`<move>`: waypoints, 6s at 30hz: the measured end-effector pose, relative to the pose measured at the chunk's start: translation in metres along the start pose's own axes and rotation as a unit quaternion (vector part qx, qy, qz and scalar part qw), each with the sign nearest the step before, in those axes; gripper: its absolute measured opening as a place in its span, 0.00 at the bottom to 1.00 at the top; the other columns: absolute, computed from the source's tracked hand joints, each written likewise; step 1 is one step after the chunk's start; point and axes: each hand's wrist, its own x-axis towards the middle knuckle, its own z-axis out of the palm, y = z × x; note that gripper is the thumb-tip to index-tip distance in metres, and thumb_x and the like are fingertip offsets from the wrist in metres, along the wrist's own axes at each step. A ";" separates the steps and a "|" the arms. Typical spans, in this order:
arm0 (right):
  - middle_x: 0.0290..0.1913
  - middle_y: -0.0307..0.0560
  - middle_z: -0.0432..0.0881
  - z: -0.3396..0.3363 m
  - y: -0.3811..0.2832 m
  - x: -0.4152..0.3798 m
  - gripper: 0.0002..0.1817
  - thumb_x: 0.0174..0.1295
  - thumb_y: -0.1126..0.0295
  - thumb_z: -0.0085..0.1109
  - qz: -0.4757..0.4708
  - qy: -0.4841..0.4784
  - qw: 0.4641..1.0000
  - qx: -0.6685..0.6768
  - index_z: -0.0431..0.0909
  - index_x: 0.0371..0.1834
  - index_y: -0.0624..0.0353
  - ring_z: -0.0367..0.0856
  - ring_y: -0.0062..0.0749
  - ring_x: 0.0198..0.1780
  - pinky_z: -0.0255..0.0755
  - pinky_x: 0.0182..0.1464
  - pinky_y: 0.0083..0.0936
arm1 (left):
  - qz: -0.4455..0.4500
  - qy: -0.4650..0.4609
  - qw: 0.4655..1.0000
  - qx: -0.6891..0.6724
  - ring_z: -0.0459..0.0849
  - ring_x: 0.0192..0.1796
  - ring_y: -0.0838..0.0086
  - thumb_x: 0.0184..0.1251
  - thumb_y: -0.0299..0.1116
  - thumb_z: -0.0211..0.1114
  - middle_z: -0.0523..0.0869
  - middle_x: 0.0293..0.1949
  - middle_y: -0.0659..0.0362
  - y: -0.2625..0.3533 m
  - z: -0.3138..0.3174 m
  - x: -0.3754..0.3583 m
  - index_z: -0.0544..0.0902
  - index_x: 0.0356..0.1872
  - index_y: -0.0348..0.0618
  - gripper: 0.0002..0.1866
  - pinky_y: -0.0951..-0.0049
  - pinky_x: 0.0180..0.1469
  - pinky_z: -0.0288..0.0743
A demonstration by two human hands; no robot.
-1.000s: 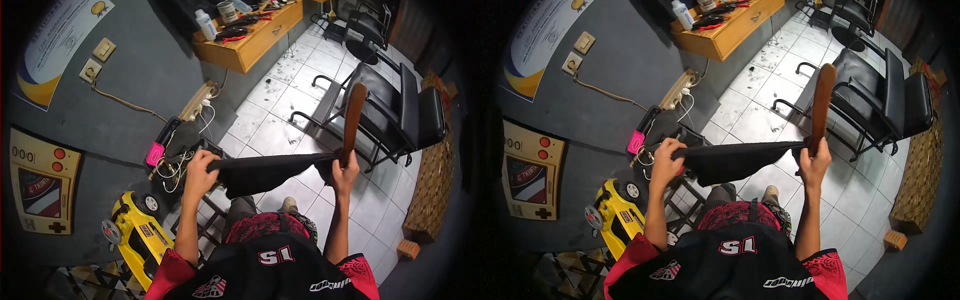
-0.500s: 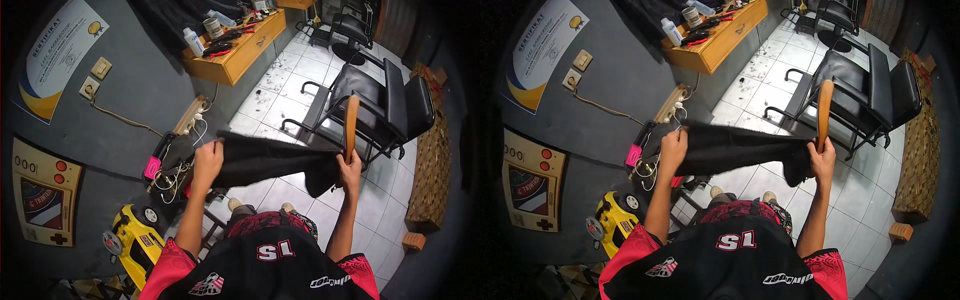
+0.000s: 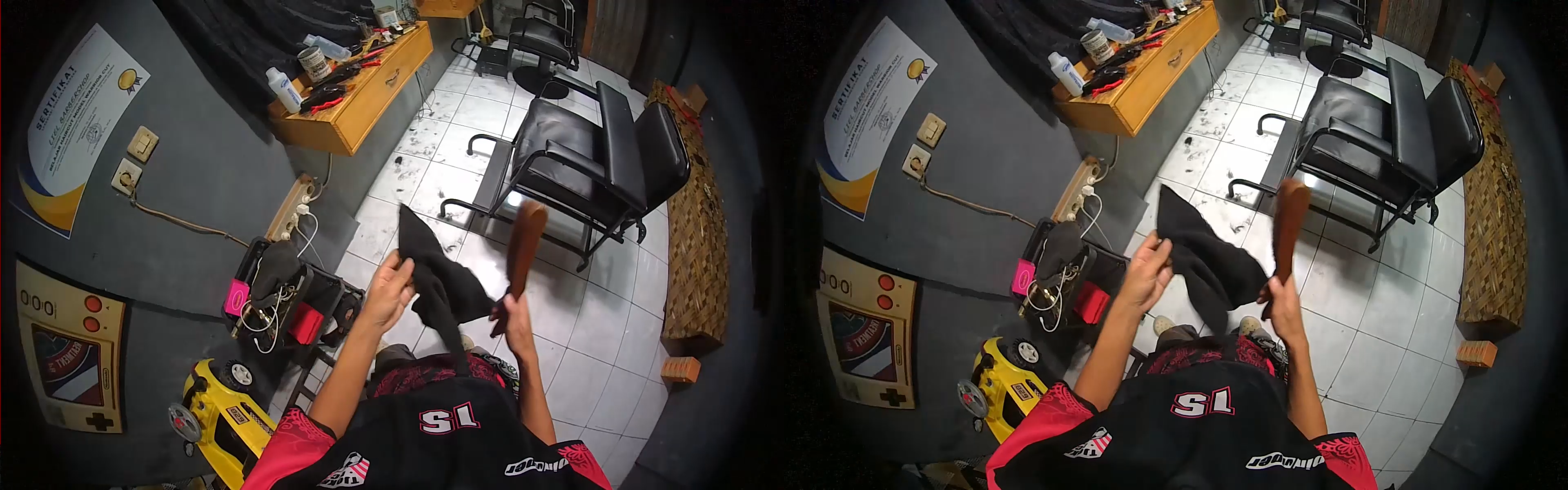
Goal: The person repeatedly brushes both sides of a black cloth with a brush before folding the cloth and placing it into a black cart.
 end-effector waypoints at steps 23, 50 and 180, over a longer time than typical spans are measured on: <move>0.18 0.36 0.63 0.032 0.038 0.004 0.24 0.71 0.52 0.31 -0.030 -0.182 0.926 -0.331 0.65 0.26 0.60 0.63 0.20 0.20 0.59 0.23 0.22 | 0.198 0.399 0.774 0.450 0.74 0.44 0.58 0.73 0.39 0.43 0.76 0.39 0.45 -0.046 -0.005 0.011 0.67 0.44 0.28 0.18 0.66 0.51 0.66; 0.13 0.35 0.63 -0.076 0.089 0.002 0.29 0.68 0.46 0.36 0.116 -0.011 0.958 -0.262 0.66 0.18 0.57 0.61 0.21 0.12 0.54 0.14 0.22 | 0.093 0.050 0.981 0.165 0.62 0.37 0.87 0.74 0.36 0.45 0.66 0.32 0.69 0.021 0.094 -0.010 0.68 0.41 0.40 0.10 0.87 0.40 0.61; 0.18 0.60 0.76 -0.074 0.186 -0.011 0.18 0.67 0.55 0.41 -0.097 -0.196 0.792 -0.569 0.69 0.42 0.61 0.77 0.58 0.22 0.71 0.28 0.51 | 0.325 0.239 0.908 0.114 0.76 0.40 0.82 0.70 0.31 0.52 0.77 0.40 0.60 0.094 0.119 -0.044 0.68 0.55 0.43 0.15 0.82 0.40 0.74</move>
